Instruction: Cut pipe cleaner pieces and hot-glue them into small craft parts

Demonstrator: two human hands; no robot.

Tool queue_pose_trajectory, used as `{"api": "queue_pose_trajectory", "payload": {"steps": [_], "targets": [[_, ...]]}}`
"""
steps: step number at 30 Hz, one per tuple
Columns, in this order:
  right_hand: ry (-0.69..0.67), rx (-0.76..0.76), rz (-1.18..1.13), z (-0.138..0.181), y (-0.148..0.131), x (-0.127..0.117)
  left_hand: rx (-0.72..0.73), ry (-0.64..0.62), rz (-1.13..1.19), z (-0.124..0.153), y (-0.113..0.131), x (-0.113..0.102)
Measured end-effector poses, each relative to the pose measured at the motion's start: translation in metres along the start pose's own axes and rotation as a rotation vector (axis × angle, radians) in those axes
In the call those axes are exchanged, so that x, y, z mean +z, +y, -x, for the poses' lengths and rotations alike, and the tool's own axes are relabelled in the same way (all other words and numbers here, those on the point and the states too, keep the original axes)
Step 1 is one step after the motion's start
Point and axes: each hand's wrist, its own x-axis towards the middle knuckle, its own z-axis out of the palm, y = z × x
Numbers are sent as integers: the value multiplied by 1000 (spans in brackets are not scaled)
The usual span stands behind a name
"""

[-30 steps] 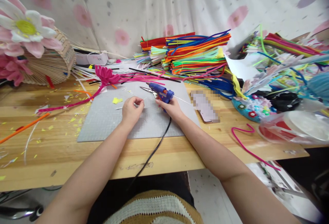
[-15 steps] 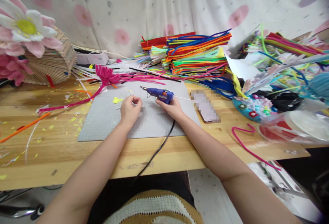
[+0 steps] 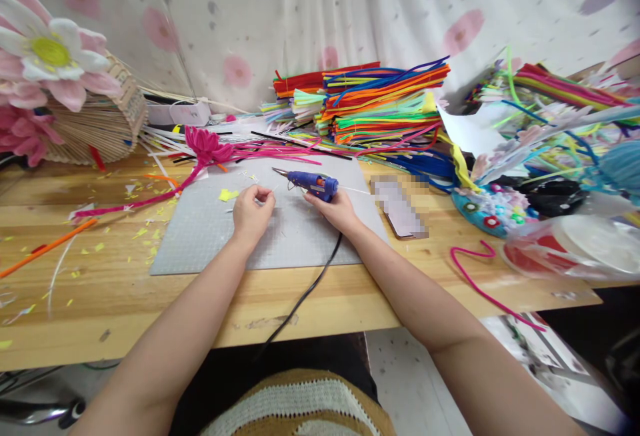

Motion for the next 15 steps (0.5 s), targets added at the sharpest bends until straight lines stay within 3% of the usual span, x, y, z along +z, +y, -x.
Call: {"api": "queue_pose_trajectory", "payload": {"steps": [15], "targets": [[-33, 31, 5, 2, -3, -3, 9, 10, 12, 0, -1, -1]]}}
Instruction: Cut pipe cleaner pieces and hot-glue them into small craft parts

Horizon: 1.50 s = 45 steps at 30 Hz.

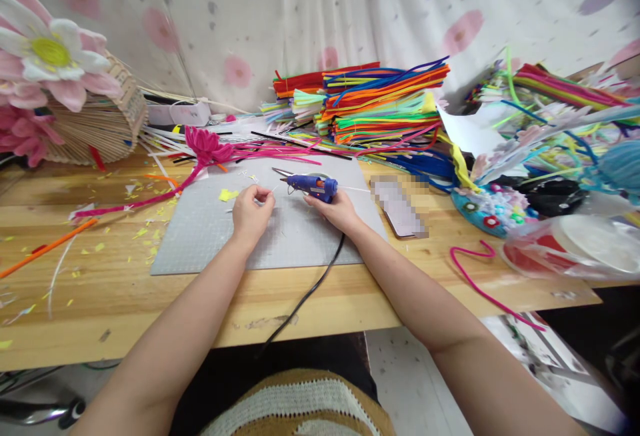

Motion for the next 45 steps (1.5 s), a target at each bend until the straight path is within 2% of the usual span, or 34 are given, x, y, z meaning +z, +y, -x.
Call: {"api": "queue_pose_trajectory", "payload": {"steps": [20, 37, 45], "targets": [[-6, 1, 72, 0, 3, -2, -20, -22, -6, 0, 0, -2], [41, 28, 102, 0, 4, -1, -30, -20, -13, 0, 1, -2], [13, 19, 124, -1, 3, -2, -46, -19, -28, 0, 3, -4]]}}
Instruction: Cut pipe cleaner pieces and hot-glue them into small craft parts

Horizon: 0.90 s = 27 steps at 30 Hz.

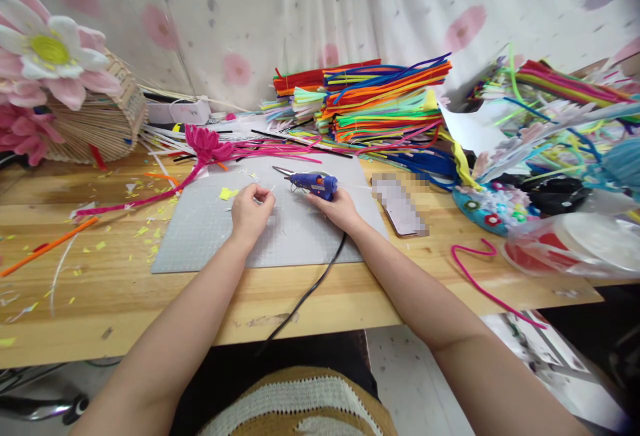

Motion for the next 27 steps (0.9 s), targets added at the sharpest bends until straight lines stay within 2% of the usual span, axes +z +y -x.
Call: {"api": "queue_pose_trajectory", "payload": {"steps": [27], "targets": [[3, 21, 6, 1, 0, 1, -28, -15, -42, 0, 1, -1]]}}
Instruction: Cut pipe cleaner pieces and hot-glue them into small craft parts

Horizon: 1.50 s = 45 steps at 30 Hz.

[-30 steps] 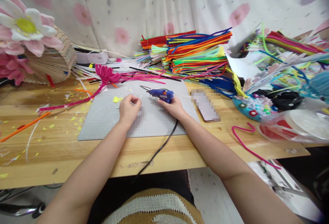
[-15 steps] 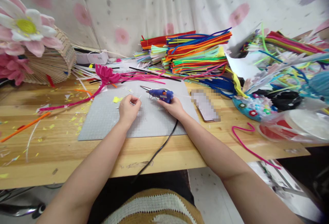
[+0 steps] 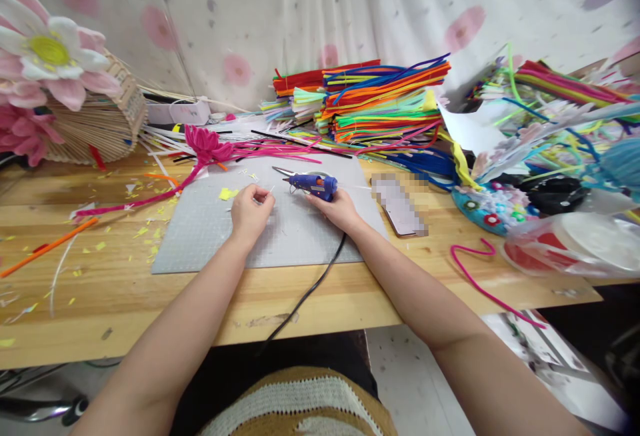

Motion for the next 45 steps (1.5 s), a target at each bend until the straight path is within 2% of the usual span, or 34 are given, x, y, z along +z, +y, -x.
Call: {"api": "queue_pose_trajectory", "payload": {"steps": [12, 21, 45], "targets": [[4, -18, -22, -1, 2, 0, -2, -4, 6, 0, 1, 0], [69, -63, -31, -2, 7, 1, -6, -6, 11, 0, 1, 0], [7, -74, -63, 2, 2, 2, 0, -20, 0, 0, 0, 0]]}}
